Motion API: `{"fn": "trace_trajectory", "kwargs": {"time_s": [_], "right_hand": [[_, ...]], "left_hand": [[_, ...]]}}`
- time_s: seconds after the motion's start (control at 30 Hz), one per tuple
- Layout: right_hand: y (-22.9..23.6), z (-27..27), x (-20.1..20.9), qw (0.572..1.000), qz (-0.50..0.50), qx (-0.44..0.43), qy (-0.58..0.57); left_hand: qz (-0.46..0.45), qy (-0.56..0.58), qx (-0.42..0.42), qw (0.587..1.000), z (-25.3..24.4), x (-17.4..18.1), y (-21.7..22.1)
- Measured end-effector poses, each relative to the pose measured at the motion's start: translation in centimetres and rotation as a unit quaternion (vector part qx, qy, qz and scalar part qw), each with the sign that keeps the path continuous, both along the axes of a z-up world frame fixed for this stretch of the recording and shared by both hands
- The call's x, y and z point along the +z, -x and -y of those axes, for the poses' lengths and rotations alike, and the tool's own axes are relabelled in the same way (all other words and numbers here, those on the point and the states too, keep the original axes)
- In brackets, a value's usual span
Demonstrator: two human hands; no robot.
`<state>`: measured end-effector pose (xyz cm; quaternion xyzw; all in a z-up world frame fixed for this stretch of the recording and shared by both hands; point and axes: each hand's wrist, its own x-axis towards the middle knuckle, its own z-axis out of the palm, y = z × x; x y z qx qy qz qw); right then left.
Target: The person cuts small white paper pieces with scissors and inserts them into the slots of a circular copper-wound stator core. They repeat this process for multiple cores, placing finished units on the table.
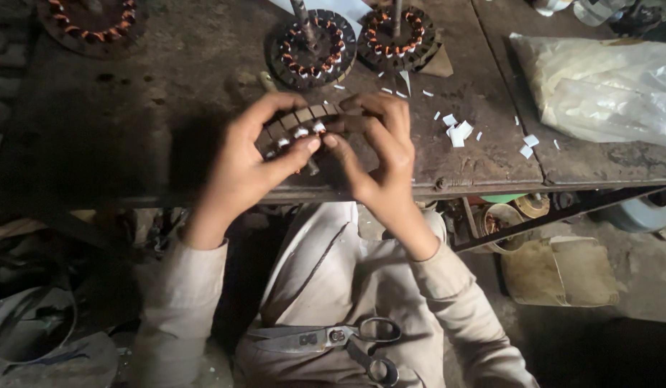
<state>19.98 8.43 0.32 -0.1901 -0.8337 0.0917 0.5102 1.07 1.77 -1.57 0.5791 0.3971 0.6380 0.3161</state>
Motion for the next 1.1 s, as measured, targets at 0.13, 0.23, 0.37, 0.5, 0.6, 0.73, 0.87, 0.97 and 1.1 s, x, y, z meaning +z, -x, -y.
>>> {"fn": "trace_trajectory", "kwargs": {"time_s": [0.13,0.23,0.37,0.5,0.6,0.73,0.87,0.97,1.1], "right_hand": [[1.0,0.2,-2.2,0.998,-0.057,0.010,0.019],[1.6,-0.3,-3.2,0.996,-0.082,0.027,0.020],[2.3,-0.9,-3.9,0.996,-0.091,0.022,0.008],[3.0,-1.2,-4.4,0.996,-0.080,0.016,0.023],[3.6,-2.1,-4.5,0.995,-0.079,0.029,0.046],[4.2,-3.3,-4.2,0.995,-0.054,0.047,0.066],[4.5,-3.7,-3.8,0.992,-0.033,0.070,0.095],[4.5,-3.8,-3.8,0.992,-0.026,0.074,0.101],[4.5,-3.8,-3.9,0.991,-0.022,0.077,0.108]], "left_hand": [[-0.001,-0.003,-0.003,1.000,-0.2,-0.3,0.6],[-0.069,-0.119,0.080,0.987,-0.2,-1.0,0.4],[-0.153,-0.197,0.241,0.938,-0.1,-2.1,-0.7],[-0.235,-0.249,0.331,0.879,-0.3,-2.9,-0.9],[-0.233,-0.231,0.347,0.879,-0.8,-3.1,-0.6],[-0.226,-0.195,0.360,0.884,-1.5,-2.9,-0.1],[-0.223,-0.171,0.356,0.891,-1.9,-2.8,0.3],[-0.232,-0.170,0.358,0.888,-1.8,-2.8,0.4],[-0.239,-0.169,0.355,0.888,-1.5,-2.9,0.4]]}}
